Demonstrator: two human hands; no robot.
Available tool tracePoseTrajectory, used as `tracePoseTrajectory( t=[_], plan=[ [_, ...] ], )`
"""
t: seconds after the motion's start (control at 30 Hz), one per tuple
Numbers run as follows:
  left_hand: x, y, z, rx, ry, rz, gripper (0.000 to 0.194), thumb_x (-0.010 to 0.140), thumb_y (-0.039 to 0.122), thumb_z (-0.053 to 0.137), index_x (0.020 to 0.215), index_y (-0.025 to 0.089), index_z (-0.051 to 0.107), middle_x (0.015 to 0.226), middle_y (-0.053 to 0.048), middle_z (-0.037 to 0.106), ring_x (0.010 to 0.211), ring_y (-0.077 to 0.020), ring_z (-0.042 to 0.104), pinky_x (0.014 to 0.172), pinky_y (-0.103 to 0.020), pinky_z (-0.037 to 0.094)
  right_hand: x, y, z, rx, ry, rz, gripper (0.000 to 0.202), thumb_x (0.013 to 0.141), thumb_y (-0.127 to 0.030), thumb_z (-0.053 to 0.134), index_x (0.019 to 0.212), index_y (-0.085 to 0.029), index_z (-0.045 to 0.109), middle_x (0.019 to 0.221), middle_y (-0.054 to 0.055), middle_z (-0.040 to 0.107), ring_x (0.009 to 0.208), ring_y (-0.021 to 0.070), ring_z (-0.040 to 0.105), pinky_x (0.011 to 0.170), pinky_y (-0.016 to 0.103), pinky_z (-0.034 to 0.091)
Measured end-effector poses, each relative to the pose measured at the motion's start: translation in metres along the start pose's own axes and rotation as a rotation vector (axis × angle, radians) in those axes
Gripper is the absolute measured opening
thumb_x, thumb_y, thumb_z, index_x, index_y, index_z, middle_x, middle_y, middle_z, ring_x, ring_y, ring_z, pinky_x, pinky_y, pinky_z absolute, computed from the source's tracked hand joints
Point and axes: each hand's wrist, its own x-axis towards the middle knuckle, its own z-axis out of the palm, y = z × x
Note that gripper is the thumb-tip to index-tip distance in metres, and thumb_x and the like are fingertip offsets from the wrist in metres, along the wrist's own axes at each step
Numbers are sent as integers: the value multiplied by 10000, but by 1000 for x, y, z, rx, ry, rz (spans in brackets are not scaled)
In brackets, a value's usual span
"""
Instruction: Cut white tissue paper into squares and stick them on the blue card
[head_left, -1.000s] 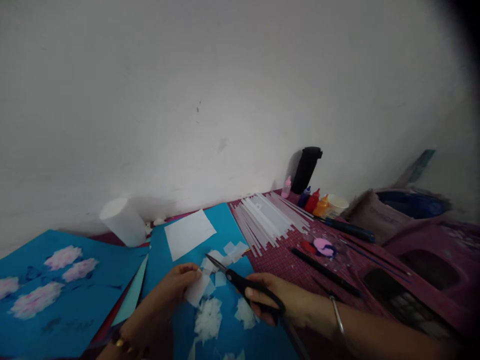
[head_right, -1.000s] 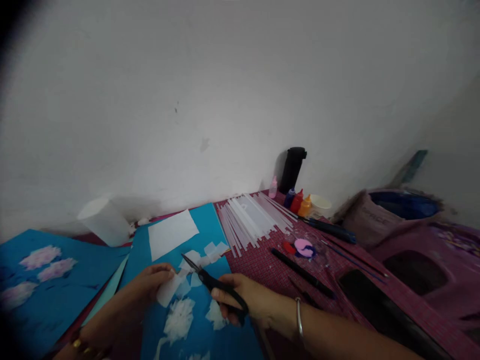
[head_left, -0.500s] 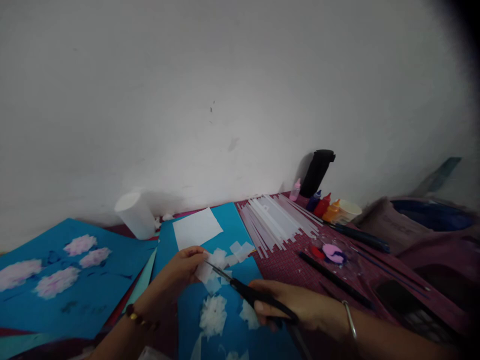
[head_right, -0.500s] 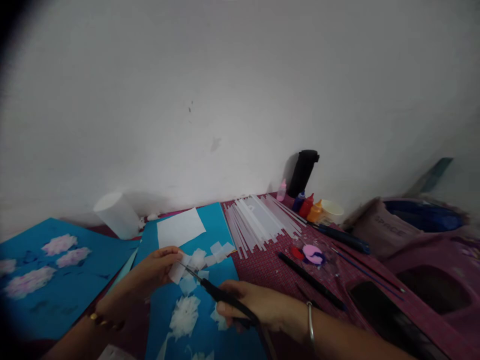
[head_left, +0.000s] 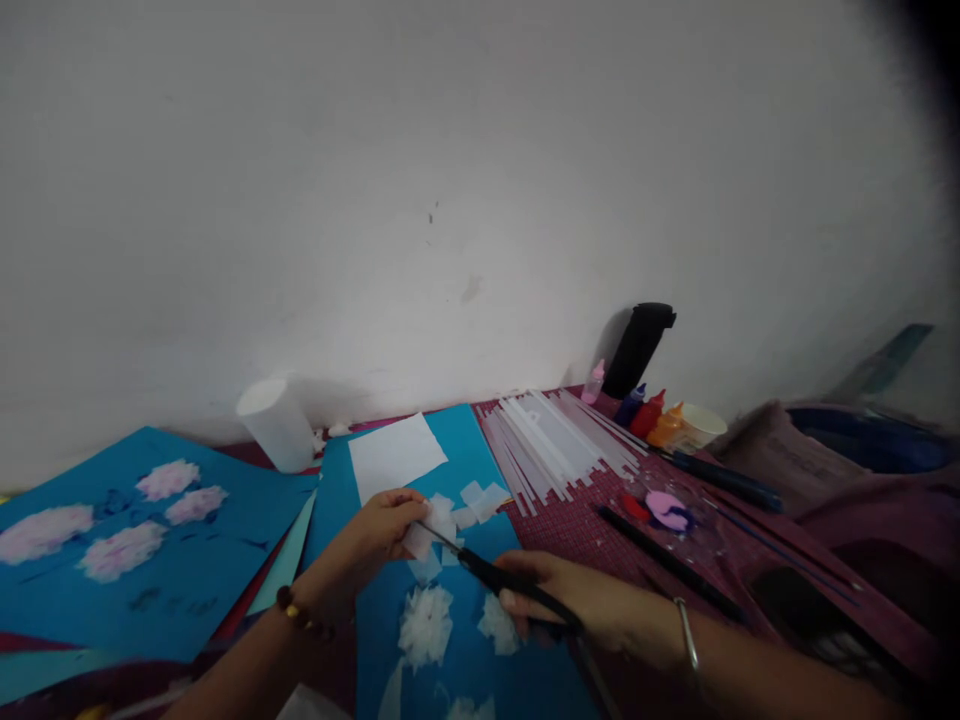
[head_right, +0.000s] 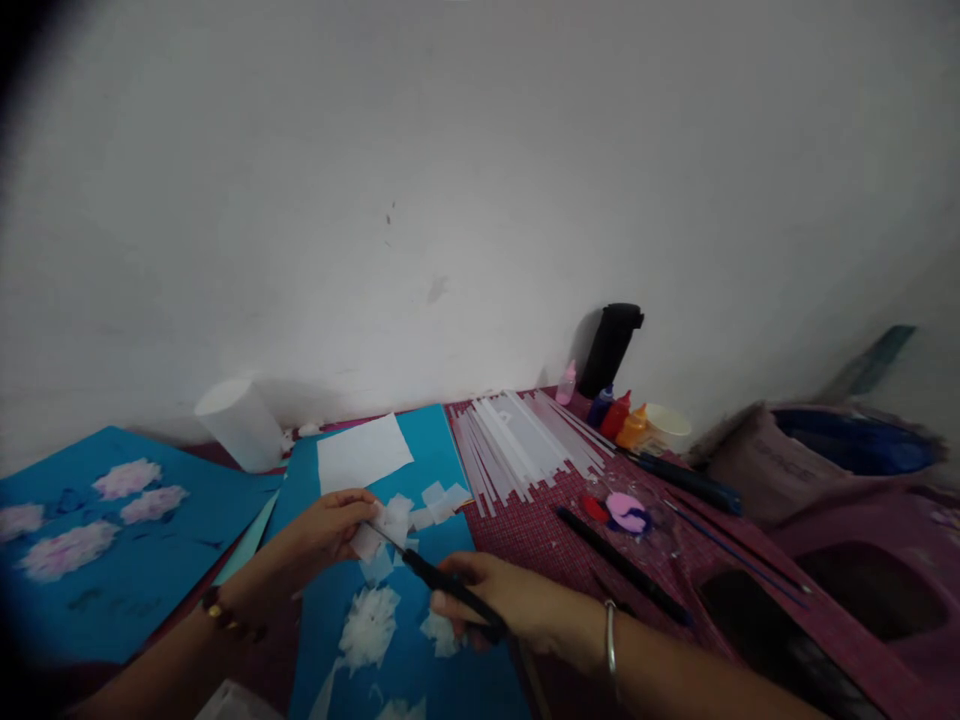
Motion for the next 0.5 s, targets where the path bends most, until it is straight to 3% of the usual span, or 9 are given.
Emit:
tracePoseTrajectory(
  t=[0.37, 0.5],
  plan=[
    [-1, 5, 2, -36, 22, -46, 333, 628, 460, 705, 751, 165, 613, 559, -2, 623, 516, -140, 575, 527, -259, 476, 5, 2, -1, -25, 71, -20, 629, 667, -676, 662, 955, -135, 522, 610, -64, 503, 430, 42, 404, 418, 191, 292],
    [8, -3, -3, -151, -48, 4, 334, 514, 230, 745, 815, 164, 618, 663, -10, 665, 579, -146, 614, 568, -256, 485, 5, 1, -2, 19, 83, -8, 673, 627, -694, 683, 969, -145, 496, 646, -54, 522, 455, 48, 432, 435, 190, 309]
  ],
)
